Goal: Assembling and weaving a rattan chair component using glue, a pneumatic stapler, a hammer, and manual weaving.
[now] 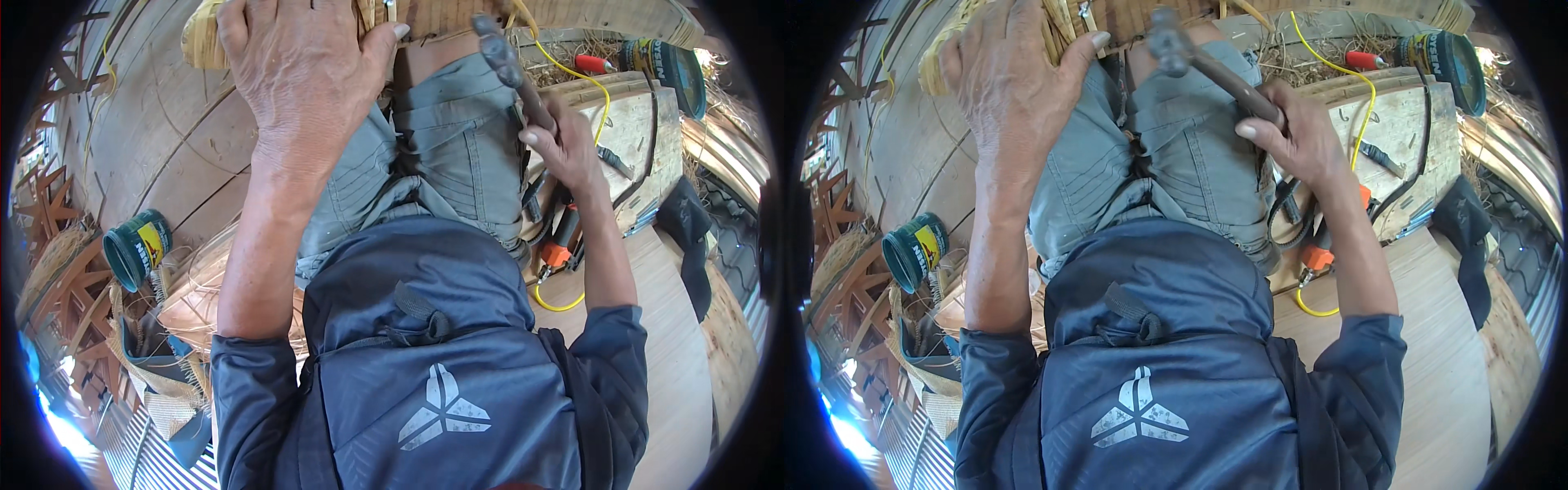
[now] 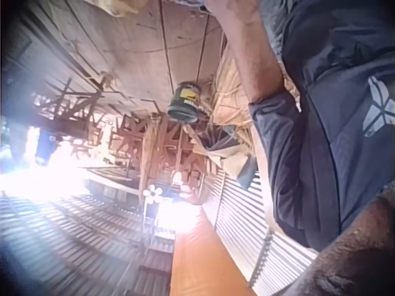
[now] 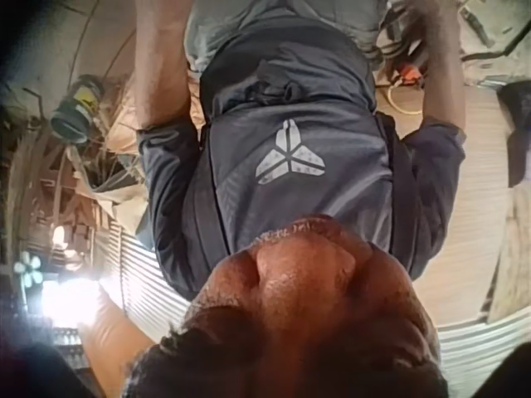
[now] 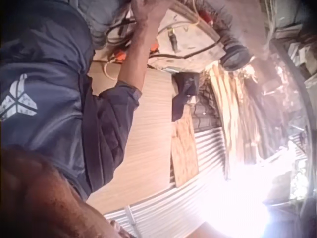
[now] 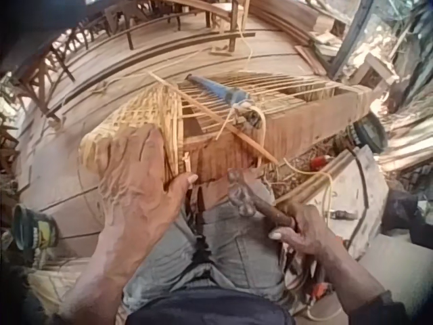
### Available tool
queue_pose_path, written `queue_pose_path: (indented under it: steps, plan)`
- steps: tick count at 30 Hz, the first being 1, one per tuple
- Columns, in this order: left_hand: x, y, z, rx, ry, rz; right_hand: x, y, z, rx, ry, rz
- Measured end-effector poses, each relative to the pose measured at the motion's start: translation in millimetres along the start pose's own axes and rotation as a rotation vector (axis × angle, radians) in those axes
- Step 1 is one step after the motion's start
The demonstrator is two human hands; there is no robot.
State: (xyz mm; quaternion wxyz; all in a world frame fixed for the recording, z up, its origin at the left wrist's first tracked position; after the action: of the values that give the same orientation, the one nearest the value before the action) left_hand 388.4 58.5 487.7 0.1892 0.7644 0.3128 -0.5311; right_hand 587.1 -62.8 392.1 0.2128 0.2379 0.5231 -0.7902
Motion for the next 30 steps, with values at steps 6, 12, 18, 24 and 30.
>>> queue_pose_path:
  steps: [6, 12, 18, 24, 30]
  plan:
    - [-7, 4, -4, -0.03, -0.018, 0.007, 1, -24, -29, -0.289, 0.044, 0.094]
    - [9, -22, 12, 0.037, 0.702, 1.073, -4, -31, -52, -0.188, 0.083, 0.192]
    - [-10, 3, -3, -0.024, -0.007, -0.017, -6, -47, -27, -0.546, 0.195, 0.167]
    - [-8, 2, -4, -0.04, -0.011, 0.049, -3, -29, -33, -0.446, 0.164, 0.099]
    - [-9, 8, -11, -0.118, -0.08, 0.0, -2, -22, -46, -0.19, 0.127, 0.24]
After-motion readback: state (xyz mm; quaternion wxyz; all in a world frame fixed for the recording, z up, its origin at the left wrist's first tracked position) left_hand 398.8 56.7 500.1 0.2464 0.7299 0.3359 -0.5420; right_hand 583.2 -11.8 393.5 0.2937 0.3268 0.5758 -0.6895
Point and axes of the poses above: each hand's wrist, its own z-axis away from the middle knuckle, its own x-axis out of the palm, y = z × x, the point moved 7 cm from there along -z, towards the middle knuckle, and after that the axes turned 12 degrees about x, right-handed, at the moved point
